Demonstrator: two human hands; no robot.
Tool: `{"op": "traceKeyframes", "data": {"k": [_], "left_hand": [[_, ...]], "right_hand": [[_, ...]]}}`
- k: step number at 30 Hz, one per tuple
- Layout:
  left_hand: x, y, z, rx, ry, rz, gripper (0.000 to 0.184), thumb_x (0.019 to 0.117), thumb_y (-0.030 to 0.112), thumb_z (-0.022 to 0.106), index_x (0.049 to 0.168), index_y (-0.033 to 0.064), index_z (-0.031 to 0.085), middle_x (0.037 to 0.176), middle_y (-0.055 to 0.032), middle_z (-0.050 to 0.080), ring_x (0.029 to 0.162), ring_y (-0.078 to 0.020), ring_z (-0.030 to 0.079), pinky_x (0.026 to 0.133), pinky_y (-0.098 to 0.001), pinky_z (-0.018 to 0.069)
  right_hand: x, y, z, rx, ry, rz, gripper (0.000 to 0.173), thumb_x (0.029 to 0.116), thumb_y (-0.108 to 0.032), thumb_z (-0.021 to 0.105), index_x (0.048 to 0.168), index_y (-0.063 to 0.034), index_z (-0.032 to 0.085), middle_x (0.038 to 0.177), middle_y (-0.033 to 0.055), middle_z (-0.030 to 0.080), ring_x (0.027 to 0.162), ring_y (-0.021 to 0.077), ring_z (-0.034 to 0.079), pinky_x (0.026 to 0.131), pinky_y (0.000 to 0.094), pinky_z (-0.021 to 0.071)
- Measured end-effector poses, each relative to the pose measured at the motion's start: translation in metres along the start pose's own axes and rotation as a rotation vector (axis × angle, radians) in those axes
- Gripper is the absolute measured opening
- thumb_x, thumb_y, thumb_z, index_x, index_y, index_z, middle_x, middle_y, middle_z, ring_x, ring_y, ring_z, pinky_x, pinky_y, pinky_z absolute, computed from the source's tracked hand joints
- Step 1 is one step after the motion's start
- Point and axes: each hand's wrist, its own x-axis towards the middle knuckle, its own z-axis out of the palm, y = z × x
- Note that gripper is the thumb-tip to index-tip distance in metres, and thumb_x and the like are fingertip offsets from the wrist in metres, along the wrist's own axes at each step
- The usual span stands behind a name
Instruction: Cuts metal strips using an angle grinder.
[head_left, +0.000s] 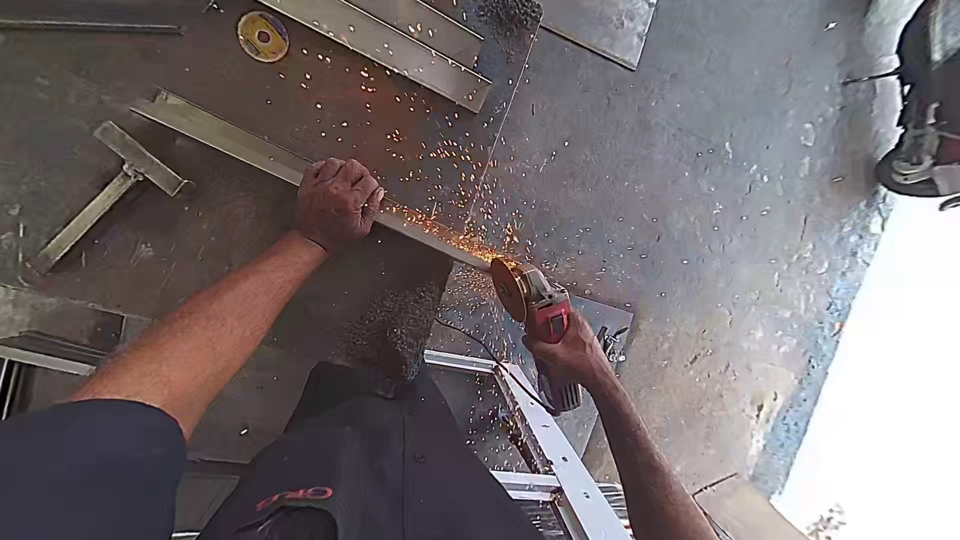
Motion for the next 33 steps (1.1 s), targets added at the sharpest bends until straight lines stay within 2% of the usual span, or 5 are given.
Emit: {"op": "traceKeyframes", "data": {"k": [10, 19, 23, 30, 33], "left_hand": [[0.0, -0.001, 0.0, 0.002, -0.014, -0.002, 0.041, 0.1073, 0.035, 0.039, 0.105, 0.008, 0.07, 0.115, -0.0148, 0.07, 0.118, -0.0353, 0.062, 0.099, -0.0537, 0.0447], [0.0, -0.001, 0.001, 0.002, -0.004, 0.007, 0.04, 0.1071, 0.035, 0.04, 0.105, 0.0081, 0.07, 0.115, -0.0148, 0.07, 0.118, -0.0356, 0.063, 0.1, -0.0534, 0.0454], [0.0, -0.001, 0.001, 0.005, -0.002, 0.01, 0.04, 0.1075, 0.035, 0.04, 0.104, 0.0085, 0.07, 0.114, -0.0143, 0.07, 0.117, -0.0351, 0.063, 0.099, -0.053, 0.0462], [0.001, -0.003, 0.005, 0.034, 0.03, 0.017, 0.04, 0.1069, 0.035, 0.04, 0.101, 0.0089, 0.07, 0.112, -0.0134, 0.071, 0.114, -0.0342, 0.064, 0.096, -0.0521, 0.047], [0.001, -0.003, 0.002, 0.049, 0.022, 0.008, 0.04, 0.1068, 0.035, 0.041, 0.101, 0.0091, 0.07, 0.113, -0.0124, 0.071, 0.115, -0.033, 0.064, 0.097, -0.0516, 0.0478]], "right_hand": [[0.004, -0.004, -0.003, -0.031, -0.02, 0.019, 0.082, 0.0639, -0.047, 0.084, 0.13, -0.005, 0.059, 0.107, 0.0077, 0.071, 0.099, 0.0166, 0.069, 0.089, 0.0433, 0.0559], [0.006, -0.007, -0.003, -0.068, -0.011, 0.013, 0.078, 0.0638, -0.048, 0.082, 0.127, -0.0078, 0.061, 0.104, 0.0055, 0.071, 0.096, 0.0162, 0.069, 0.087, 0.0444, 0.0562], [0.008, -0.005, -0.002, -0.141, -0.018, 0.052, 0.081, 0.0671, -0.047, 0.083, 0.135, -0.0108, 0.058, 0.108, 0.0081, 0.072, 0.099, 0.0222, 0.07, 0.087, 0.051, 0.0565], [-0.03, 0.021, 0.032, 0.262, 0.188, 0.119, 0.071, 0.0631, -0.046, 0.084, 0.12, -0.0079, 0.063, 0.097, 0.0024, 0.072, 0.087, 0.0115, 0.07, 0.08, 0.0384, 0.0599], [-0.061, 0.024, 0.058, 0.488, 0.257, 0.212, 0.069, 0.063, -0.043, 0.085, 0.117, -0.0051, 0.064, 0.094, 0.005, 0.072, 0.084, 0.0145, 0.072, 0.077, 0.0398, 0.0621]]}}
